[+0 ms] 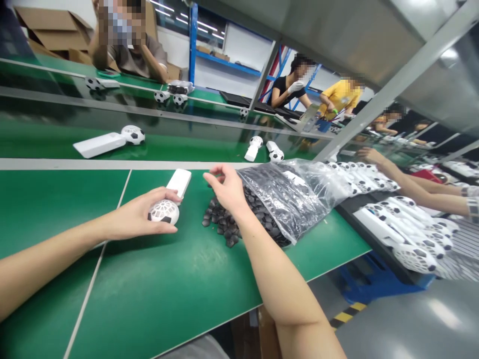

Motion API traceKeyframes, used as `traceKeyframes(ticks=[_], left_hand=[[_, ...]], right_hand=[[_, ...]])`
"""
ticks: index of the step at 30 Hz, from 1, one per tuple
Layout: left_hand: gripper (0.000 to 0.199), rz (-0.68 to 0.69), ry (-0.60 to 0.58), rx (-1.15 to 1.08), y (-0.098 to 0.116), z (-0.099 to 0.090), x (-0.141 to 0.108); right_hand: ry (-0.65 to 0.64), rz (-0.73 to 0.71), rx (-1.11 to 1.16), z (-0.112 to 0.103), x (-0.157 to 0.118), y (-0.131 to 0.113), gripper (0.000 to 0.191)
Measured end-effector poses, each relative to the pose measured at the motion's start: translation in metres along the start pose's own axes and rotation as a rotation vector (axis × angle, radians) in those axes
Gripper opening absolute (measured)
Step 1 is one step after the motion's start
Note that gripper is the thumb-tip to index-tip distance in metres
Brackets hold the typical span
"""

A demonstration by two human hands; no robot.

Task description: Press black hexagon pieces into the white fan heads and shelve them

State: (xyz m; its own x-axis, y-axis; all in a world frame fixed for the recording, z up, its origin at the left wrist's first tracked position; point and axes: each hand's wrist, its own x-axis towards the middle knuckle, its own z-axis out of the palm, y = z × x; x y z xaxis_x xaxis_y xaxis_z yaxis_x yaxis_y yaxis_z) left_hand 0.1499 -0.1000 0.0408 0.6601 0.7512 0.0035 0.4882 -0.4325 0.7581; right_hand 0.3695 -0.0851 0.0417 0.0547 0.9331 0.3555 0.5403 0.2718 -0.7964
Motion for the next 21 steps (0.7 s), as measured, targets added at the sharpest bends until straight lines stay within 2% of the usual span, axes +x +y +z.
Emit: traceKeyframes(ticks=[2,4,7,9,10,15,21], left_hand=[[0.04,0.035,0.041,0.057,-0.001,0.003,0.001],[0.037,0.044,0.025,0.079,0.0,0.002,0.001],[0.049,-0.122,0.01,0.099,0.002,-0.005,0.002],[0.056,-0.248,-0.005,0.081,0.004,-0.012,0.001],[0.056,-0.269,-0.025,0.063,0.005,-0.015,0.001],[0.05,-0.167,-0.11,0.028,0.007,-0.019,-0.003],[0.049,-0.105,-0.029,0.052,0.001,-0.01,-0.002]], right_hand=[[0.025,-0.017,-0.26,-0.009,0.004,0.007,0.01],[-0.086,0.006,-0.461,-0.013,0.003,0.01,0.006],[-0.273,0.074,-0.631,-0.012,-0.004,0.007,0.007],[-0.346,0.103,-0.714,-0.01,-0.008,0.002,0.006],[-0.372,0.107,-0.743,-0.009,-0.009,0.0,0.005],[-0.435,0.087,-0.776,-0.008,-0.011,-0.003,0.005],[-0.465,0.066,-0.849,-0.01,-0.013,-0.004,0.007]])
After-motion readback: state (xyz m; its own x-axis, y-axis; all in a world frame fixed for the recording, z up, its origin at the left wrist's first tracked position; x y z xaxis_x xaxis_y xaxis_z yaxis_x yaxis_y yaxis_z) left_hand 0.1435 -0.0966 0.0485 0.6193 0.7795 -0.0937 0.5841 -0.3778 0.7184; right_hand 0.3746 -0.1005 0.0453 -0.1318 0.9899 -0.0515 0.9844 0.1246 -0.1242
